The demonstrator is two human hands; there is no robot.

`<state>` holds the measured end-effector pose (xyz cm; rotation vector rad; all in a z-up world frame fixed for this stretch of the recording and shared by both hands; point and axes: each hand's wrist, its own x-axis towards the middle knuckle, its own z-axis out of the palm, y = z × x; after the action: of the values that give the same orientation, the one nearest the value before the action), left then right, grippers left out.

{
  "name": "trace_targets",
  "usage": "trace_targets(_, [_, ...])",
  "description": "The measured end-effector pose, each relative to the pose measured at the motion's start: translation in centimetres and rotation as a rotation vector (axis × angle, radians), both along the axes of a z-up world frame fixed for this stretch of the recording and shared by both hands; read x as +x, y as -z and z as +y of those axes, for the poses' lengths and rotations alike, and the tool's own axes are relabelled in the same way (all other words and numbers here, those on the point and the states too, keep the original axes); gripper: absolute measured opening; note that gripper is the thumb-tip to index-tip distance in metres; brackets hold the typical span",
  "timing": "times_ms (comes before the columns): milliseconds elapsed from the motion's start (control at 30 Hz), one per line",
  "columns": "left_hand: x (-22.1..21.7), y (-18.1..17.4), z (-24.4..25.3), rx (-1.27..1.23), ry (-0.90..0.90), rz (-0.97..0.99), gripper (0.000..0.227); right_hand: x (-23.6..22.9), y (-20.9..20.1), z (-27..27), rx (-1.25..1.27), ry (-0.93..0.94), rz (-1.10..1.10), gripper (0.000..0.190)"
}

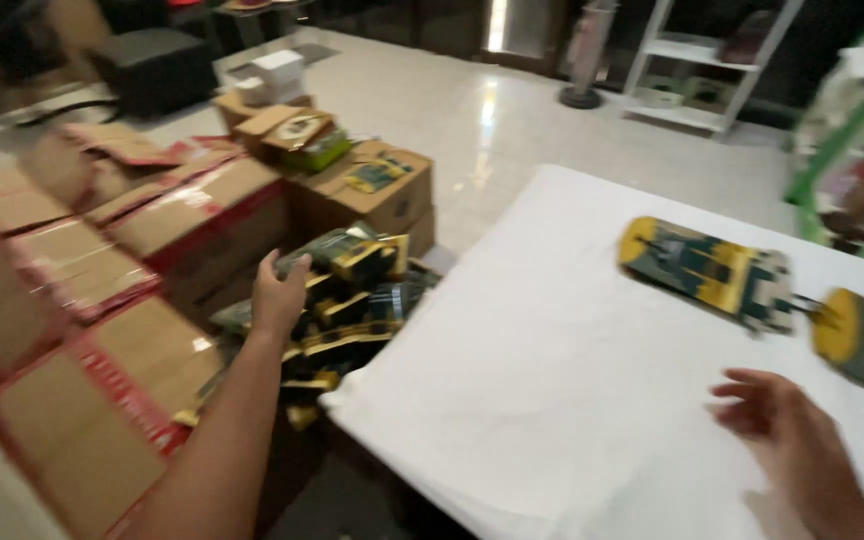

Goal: Assembling and folding small paper bags from flat templates.

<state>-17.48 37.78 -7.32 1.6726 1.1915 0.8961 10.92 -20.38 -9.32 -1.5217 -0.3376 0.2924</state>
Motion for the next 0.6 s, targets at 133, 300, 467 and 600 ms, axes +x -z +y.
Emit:
trace_targets(133, [8.9,-2.9,-9.4,0.485,0.273,-0.258,0.051,0.3,0.6,-0.8,0.153,-0.072,0.001,0.061])
trace_targets(300, [17.5,-5.1,-25.7,0.675,0.816,-0.266,0.041,-1.4,-1.2,-0.3,0.106,-0.109,-0.039,0.060])
trace_targets(467, [21.7,-3.0,-35.7,0.733,1.024,0.041,0.041,-2.7,-2.4,0.1,0.099,-0.038,-0.001,0.058])
trace_targets(600, [21.2,-4.7,-37.5,0.752,1.137,0.349,0.053,-3.9,-4.1,0.8,-0.004,-0.029,0.011,0.047])
